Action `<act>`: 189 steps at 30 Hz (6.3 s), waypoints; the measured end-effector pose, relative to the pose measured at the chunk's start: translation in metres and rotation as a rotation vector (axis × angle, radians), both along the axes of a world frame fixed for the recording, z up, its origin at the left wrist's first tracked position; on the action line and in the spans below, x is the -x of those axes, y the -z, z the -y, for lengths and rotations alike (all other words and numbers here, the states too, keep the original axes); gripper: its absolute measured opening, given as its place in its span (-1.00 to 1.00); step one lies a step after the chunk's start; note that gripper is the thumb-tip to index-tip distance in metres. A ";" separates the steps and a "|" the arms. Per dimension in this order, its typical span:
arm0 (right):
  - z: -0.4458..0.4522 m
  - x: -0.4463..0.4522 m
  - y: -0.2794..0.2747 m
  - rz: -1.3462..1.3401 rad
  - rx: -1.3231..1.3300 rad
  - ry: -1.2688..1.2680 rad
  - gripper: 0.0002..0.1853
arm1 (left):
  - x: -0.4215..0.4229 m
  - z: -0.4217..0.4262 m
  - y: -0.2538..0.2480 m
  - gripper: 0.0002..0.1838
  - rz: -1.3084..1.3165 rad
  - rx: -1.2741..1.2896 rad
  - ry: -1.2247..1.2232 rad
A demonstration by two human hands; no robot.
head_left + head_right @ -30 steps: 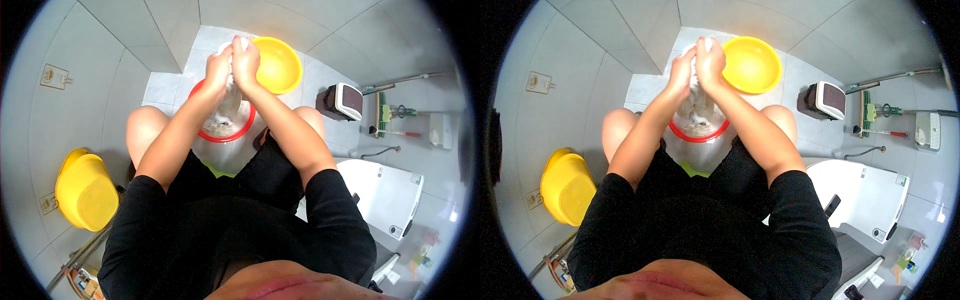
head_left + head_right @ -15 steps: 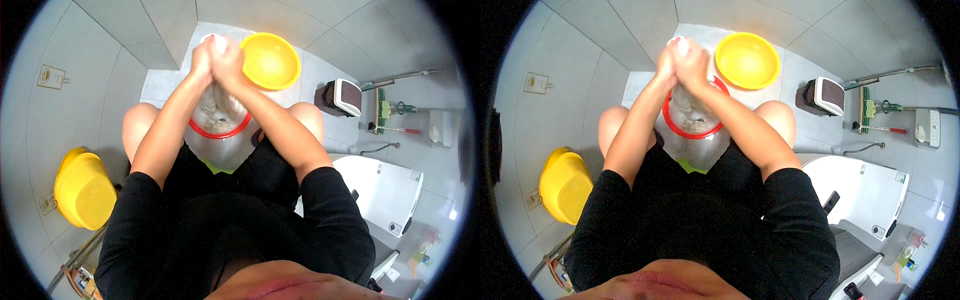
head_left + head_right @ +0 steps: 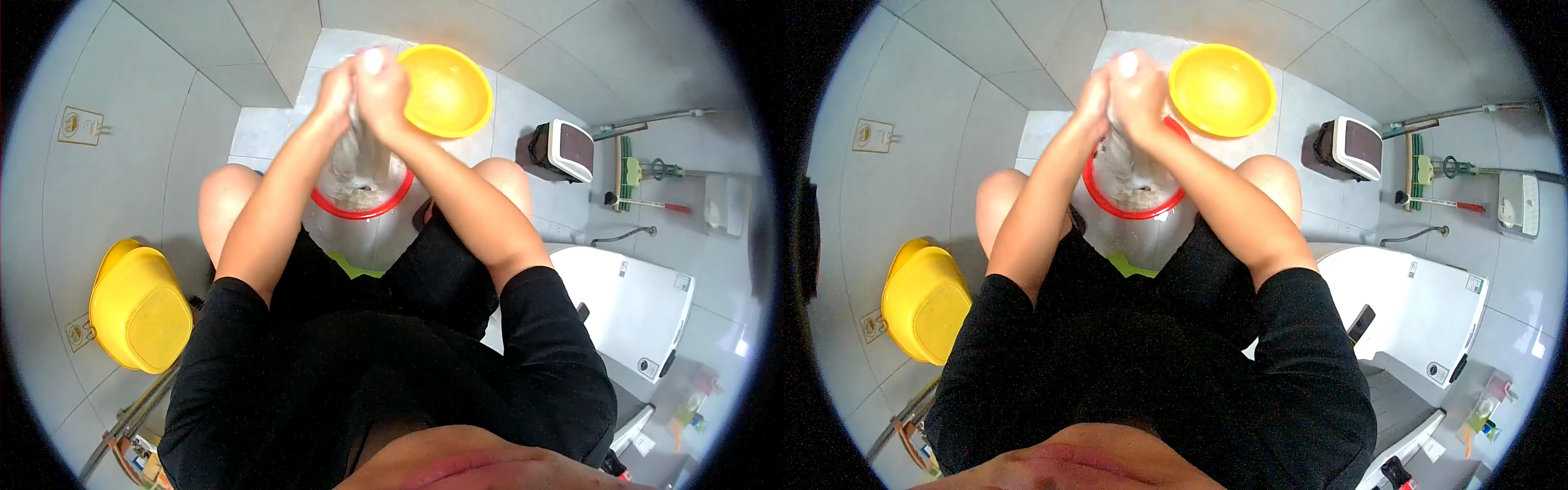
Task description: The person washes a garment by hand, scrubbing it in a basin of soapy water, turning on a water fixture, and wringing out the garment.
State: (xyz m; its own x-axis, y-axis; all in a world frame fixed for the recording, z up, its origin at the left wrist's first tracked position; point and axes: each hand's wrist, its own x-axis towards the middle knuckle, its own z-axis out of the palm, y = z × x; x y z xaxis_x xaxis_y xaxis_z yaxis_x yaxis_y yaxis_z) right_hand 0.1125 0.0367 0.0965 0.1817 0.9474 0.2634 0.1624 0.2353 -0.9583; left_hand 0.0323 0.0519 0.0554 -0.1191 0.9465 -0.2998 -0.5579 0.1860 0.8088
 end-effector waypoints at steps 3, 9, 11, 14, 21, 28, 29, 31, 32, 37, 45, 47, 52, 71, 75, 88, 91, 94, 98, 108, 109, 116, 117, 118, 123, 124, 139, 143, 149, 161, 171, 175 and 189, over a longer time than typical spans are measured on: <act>0.022 0.009 -0.004 0.260 -0.105 -0.157 -0.72 | 0.036 -0.018 0.040 -0.73 0.413 -0.040 0.220; -0.013 0.001 0.010 0.083 0.000 0.030 -0.74 | 0.006 0.009 -0.012 -0.73 -0.001 0.076 -0.058; 0.017 0.004 0.004 0.299 -0.218 -0.240 -0.72 | 0.059 -0.023 0.051 -0.73 0.693 -0.177 0.693; -0.016 0.003 0.007 0.157 -0.189 -0.103 -0.70 | 0.006 0.010 -0.020 -0.74 0.311 -0.008 0.050; 0.021 0.012 0.003 0.286 -0.135 -0.169 -0.64 | 0.073 -0.033 0.059 -0.70 0.730 -0.309 0.786; -0.025 -0.005 0.001 0.156 0.030 0.110 -0.66 | 0.000 0.012 -0.016 -0.69 0.039 0.020 0.042; -0.009 0.001 0.003 0.199 -0.052 0.016 -0.69 | 0.024 -0.006 0.013 -0.69 0.038 0.023 0.047; 0.019 0.013 -0.003 0.264 -0.069 -0.084 -0.69 | 0.079 -0.039 0.072 -0.67 0.776 -0.407 0.826; 0.025 0.016 -0.005 0.325 -0.090 -0.186 -0.70 | 0.065 -0.027 0.050 -0.67 0.776 -0.407 0.827; -0.057 -0.024 0.010 0.200 0.052 -0.062 -0.59 | 0.005 0.031 -0.045 -0.56 0.002 0.000 0.280; -0.066 -0.055 -0.009 0.291 0.281 -0.555 -0.44 | 0.076 0.035 -0.076 -0.31 -0.862 0.059 0.532; -0.056 -0.065 -0.028 0.262 0.360 -0.741 -0.50 | 0.085 0.034 -0.059 -0.21 -1.019 -0.020 0.445; -0.041 -0.071 -0.041 0.413 0.069 -0.994 -0.58 | 0.080 0.037 -0.042 -0.17 -1.238 -0.369 0.218; -0.071 -0.091 0.027 0.720 0.031 -0.629 -0.66 | 0.065 0.048 -0.076 -0.59 -0.723 -0.365 0.101; -0.073 -0.107 -0.007 0.463 0.299 -0.584 -0.60 | 0.084 0.031 -0.062 -0.60 -0.805 -0.364 0.062; -0.042 -0.090 -0.039 0.171 -0.090 -0.692 -0.63 | 0.044 0.031 -0.045 -0.37 -1.098 -0.169 0.583; -0.030 -0.104 -0.069 0.516 0.081 -0.433 -0.57 | 0.041 0.031 -0.042 -0.38 -0.887 -0.254 0.524; -0.036 -0.109 -0.080 0.796 0.353 -0.445 -0.54 | 0.031 0.031 -0.038 -0.39 -0.527 -0.236 0.400; -0.043 -0.094 0.001 0.156 0.074 -0.678 -0.42 | 0.017 0.033 -0.045 -0.41 0.095 -0.124 0.272; -0.005 -0.027 -0.006 0.131 0.067 -0.067 -0.66 | -0.034 0.031 -0.015 -0.63 -0.124 -0.128 -0.086; 0.005 -0.019 -0.006 0.091 0.043 -0.032 -0.67 | -0.026 0.025 -0.013 -0.65 -0.108 -0.115 -0.089; -0.027 -0.017 0.001 0.154 0.040 0.056 -0.67 | -0.047 0.033 -0.035 -0.59 0.041 -0.085 -0.213; -0.031 -0.019 0.006 0.040 0.062 0.068 -0.66 | -0.046 0.034 -0.034 -0.58 -0.070 -0.084 -0.198; -0.031 -0.022 0.012 -0.074 0.082 0.082 -0.64 | -0.044 0.035 -0.034 -0.57 -0.180 -0.083 -0.181; 0.010 0.000 0.002 0.007 0.003 -0.016 -0.67 | -0.016 0.013 -0.012 -0.60 -0.011 -0.017 -0.149; -0.011 -0.007 0.010 0.004 0.006 -0.016 -0.67 | -0.025 0.021 -0.017 -0.55 -0.049 -0.029 -0.174; 0.018 0.000 -0.007 0.052 0.096 0.000 -0.60 | -0.006 0.007 -0.020 -0.65 -0.056 -0.030 -0.096; -0.036 -0.016 0.020 0.002 0.053 0.022 -0.65 | -0.025 0.017 -0.015 -0.63 -0.248 -0.143 -0.164; 0.009 -0.003 0.001 0.085 -0.006 -0.025 -0.64 | -0.002 0.003 0.003 -0.54 -0.075 -0.108 -0.078; -0.003 -0.029 -0.026 0.371 0.137 -0.264 -0.53 | 0.013 0.002 -0.031 -0.26 -0.757 0.002 -0.021; -0.009 -0.022 -0.004 0.302 0.100 -0.266 -0.46 | 0.014 0.001 -0.014 -0.38 -0.665 -0.115 -0.074; -0.033 -0.030 0.010 0.264 0.242 -0.161 -0.45 | 0.000 0.018 -0.027 -0.35 -1.043 -0.051 0.026; -0.048 -0.059 -0.035 0.524 0.129 -0.270 -0.47 | 0.027 0.029 -0.061 -0.35 -0.862 -0.134 0.224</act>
State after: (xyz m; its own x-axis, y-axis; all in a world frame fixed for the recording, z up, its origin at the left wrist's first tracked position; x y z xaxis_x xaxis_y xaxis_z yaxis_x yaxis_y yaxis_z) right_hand 0.1711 0.0848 0.1313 -0.1927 0.9722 0.1328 0.5718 0.2212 -0.7900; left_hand 0.0054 0.0232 0.1169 -0.0603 0.9952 -0.0774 0.2902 0.0916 0.9526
